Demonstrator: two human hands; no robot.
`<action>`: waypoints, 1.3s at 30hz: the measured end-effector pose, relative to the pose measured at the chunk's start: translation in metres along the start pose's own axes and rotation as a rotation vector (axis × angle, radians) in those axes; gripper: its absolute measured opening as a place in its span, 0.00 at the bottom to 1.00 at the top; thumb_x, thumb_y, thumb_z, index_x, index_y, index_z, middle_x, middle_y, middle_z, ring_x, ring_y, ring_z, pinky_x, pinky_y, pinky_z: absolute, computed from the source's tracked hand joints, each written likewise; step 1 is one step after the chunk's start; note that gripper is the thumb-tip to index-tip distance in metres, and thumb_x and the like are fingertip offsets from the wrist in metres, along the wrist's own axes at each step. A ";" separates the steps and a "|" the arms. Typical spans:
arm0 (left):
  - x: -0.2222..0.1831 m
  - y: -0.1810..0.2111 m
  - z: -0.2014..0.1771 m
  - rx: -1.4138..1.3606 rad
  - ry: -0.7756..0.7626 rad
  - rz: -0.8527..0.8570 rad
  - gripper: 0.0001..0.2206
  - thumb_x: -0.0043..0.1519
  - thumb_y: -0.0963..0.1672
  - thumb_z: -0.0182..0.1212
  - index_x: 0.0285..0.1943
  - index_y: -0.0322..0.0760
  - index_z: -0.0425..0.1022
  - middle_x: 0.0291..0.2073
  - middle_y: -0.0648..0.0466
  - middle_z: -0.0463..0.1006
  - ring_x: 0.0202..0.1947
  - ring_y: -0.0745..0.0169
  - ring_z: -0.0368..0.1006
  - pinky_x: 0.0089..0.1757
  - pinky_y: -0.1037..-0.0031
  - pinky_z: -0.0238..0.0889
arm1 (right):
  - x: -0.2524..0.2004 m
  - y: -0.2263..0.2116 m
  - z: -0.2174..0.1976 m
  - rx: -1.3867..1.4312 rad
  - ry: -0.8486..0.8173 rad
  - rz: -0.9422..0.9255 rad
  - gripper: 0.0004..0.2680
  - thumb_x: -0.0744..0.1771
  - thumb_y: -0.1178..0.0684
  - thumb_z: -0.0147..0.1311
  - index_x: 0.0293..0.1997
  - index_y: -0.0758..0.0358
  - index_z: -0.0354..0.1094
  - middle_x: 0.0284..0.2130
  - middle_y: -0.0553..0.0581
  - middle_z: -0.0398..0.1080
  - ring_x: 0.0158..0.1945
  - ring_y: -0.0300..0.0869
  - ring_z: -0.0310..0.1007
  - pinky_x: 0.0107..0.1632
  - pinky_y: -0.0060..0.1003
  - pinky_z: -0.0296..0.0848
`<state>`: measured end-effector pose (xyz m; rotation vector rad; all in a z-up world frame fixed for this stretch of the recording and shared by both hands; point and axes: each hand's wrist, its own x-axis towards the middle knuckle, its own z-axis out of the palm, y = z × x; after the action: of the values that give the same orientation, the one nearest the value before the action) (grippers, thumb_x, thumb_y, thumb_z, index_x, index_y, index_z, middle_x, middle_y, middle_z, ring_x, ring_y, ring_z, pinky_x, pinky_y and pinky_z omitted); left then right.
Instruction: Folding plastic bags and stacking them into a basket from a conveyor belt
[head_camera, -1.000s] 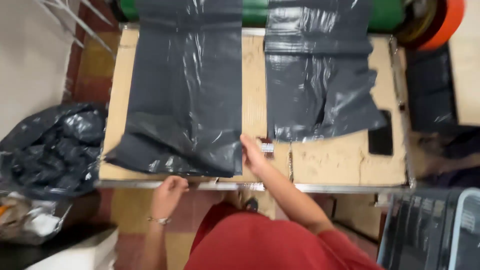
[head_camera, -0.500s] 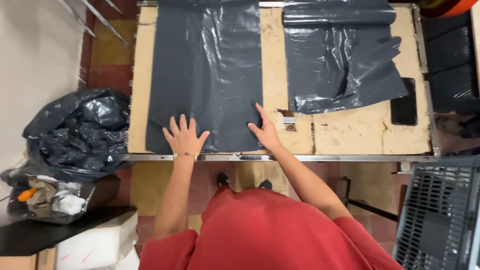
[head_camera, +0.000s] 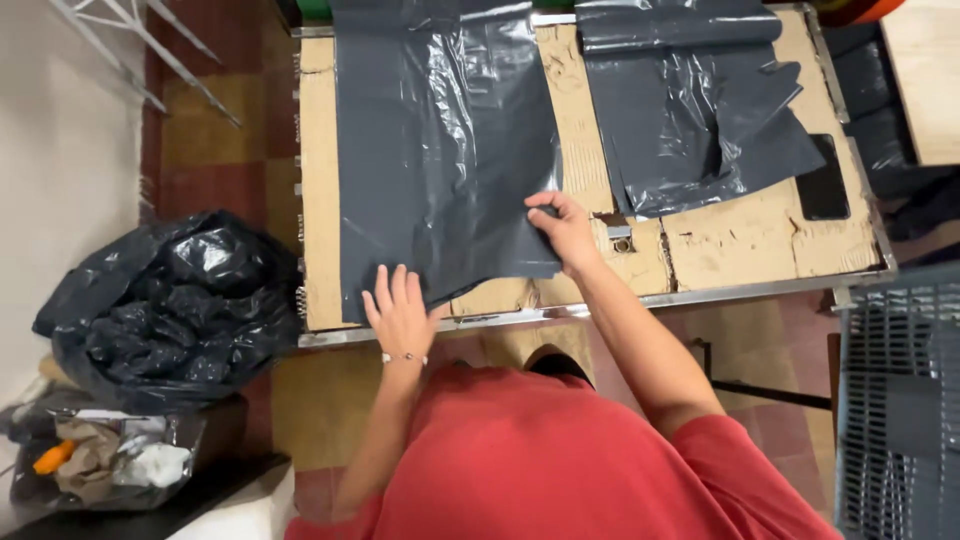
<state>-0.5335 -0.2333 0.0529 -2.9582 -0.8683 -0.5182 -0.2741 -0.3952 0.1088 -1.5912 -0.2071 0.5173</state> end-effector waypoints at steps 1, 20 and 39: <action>-0.002 -0.023 0.011 -0.005 0.011 0.011 0.39 0.44 0.59 0.73 0.63 0.43 0.69 0.67 0.53 0.69 0.73 0.46 0.56 0.62 0.40 0.52 | -0.002 -0.004 -0.008 0.002 0.011 -0.012 0.09 0.64 0.60 0.61 0.47 0.55 0.78 0.32 0.51 0.69 0.35 0.37 0.69 0.36 0.28 0.73; 0.168 -0.082 -0.287 -0.683 -0.066 0.851 0.09 0.62 0.53 0.61 0.35 0.51 0.80 0.27 0.66 0.81 0.20 0.72 0.71 0.26 0.74 0.55 | -0.133 -0.198 -0.129 -0.788 -0.100 -0.322 0.11 0.64 0.61 0.52 0.48 0.61 0.78 0.45 0.54 0.82 0.49 0.41 0.83 0.52 0.34 0.78; 0.376 -0.134 0.211 -0.476 -0.326 -0.467 0.15 0.59 0.55 0.68 0.49 0.53 0.76 0.37 0.57 0.83 0.46 0.52 0.80 0.47 0.59 0.72 | 0.349 -0.035 -0.018 -0.811 0.018 -0.069 0.34 0.59 0.30 0.69 0.61 0.69 0.67 0.62 0.73 0.65 0.65 0.64 0.66 0.66 0.56 0.65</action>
<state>-0.2416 0.0992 -0.0374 -3.3140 -1.7128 -0.2745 0.0468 -0.2566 0.0729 -2.3628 -0.5005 0.3798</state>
